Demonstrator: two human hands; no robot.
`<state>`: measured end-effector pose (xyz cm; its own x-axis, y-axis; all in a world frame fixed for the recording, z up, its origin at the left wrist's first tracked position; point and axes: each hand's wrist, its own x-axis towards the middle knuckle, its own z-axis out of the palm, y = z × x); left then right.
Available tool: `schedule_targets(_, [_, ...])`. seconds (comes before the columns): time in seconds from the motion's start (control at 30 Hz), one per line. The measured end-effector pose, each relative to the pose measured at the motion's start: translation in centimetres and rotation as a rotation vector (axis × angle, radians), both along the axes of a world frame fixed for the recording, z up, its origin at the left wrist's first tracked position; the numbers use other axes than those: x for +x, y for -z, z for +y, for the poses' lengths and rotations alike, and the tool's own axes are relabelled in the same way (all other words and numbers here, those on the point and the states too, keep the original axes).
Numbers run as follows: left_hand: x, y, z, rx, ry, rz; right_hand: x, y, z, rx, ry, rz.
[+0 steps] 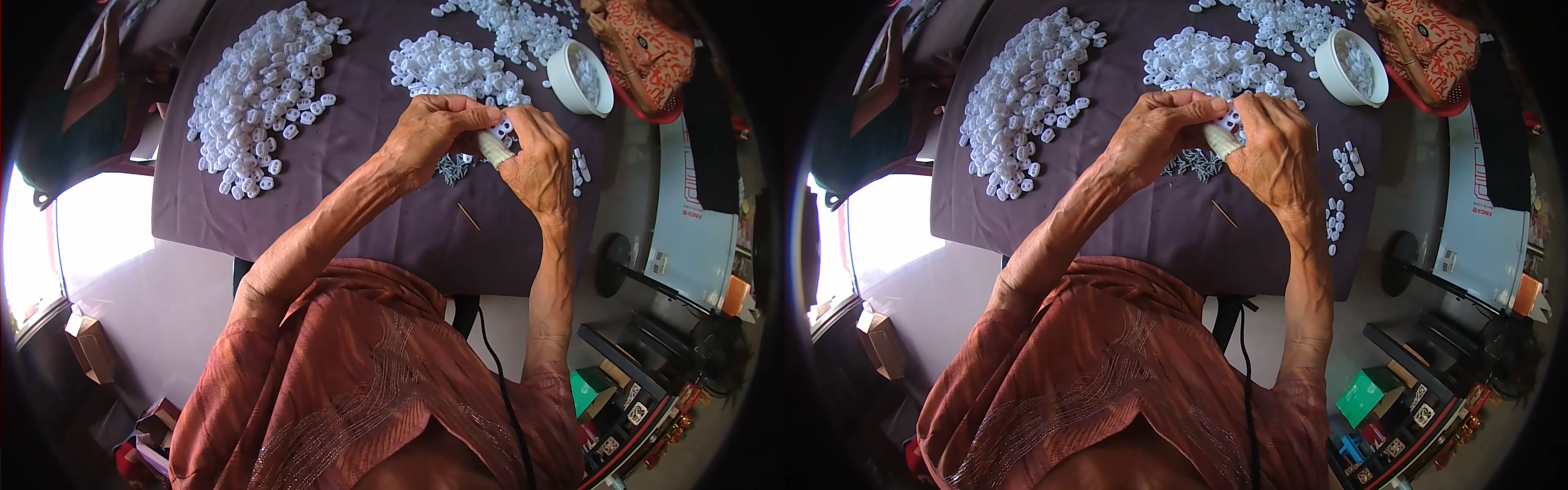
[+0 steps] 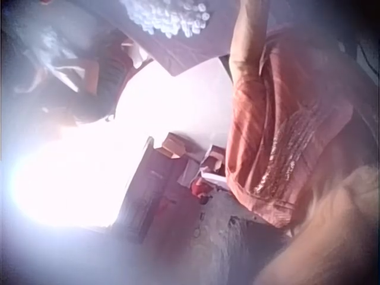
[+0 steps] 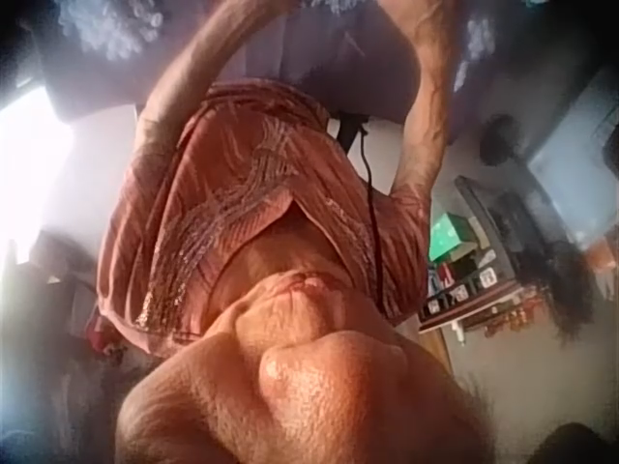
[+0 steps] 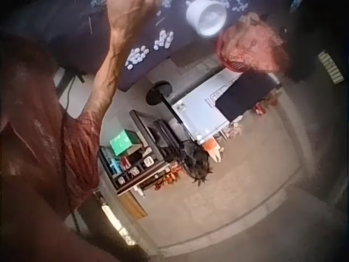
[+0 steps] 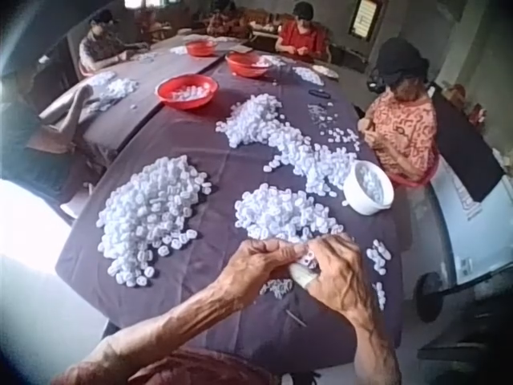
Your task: The person assembles plastic cord locks by hand, picking up the toggle casings and inserting small components into them.
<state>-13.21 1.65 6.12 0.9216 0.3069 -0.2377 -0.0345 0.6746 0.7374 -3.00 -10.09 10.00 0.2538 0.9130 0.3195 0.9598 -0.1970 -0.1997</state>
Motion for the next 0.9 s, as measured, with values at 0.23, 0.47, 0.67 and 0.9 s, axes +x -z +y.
schedule_targets(0.23, [0.1,0.7,0.1,-0.003,0.040,0.006,1.2,0.4,0.5,0.048,-0.162,-0.004])
schedule_targets(0.47, [0.1,0.7,-0.1,-0.049,0.061,0.024,1.5,1.2,0.4,0.085,-0.193,-0.001])
schedule_targets(0.67, [0.1,1.1,-0.4,-0.064,0.066,0.026,1.6,1.5,0.1,0.073,-0.187,0.035])
schedule_targets(0.9, [0.0,1.2,-0.5,-0.049,0.073,0.023,1.6,1.5,0.1,0.087,-0.225,0.039])
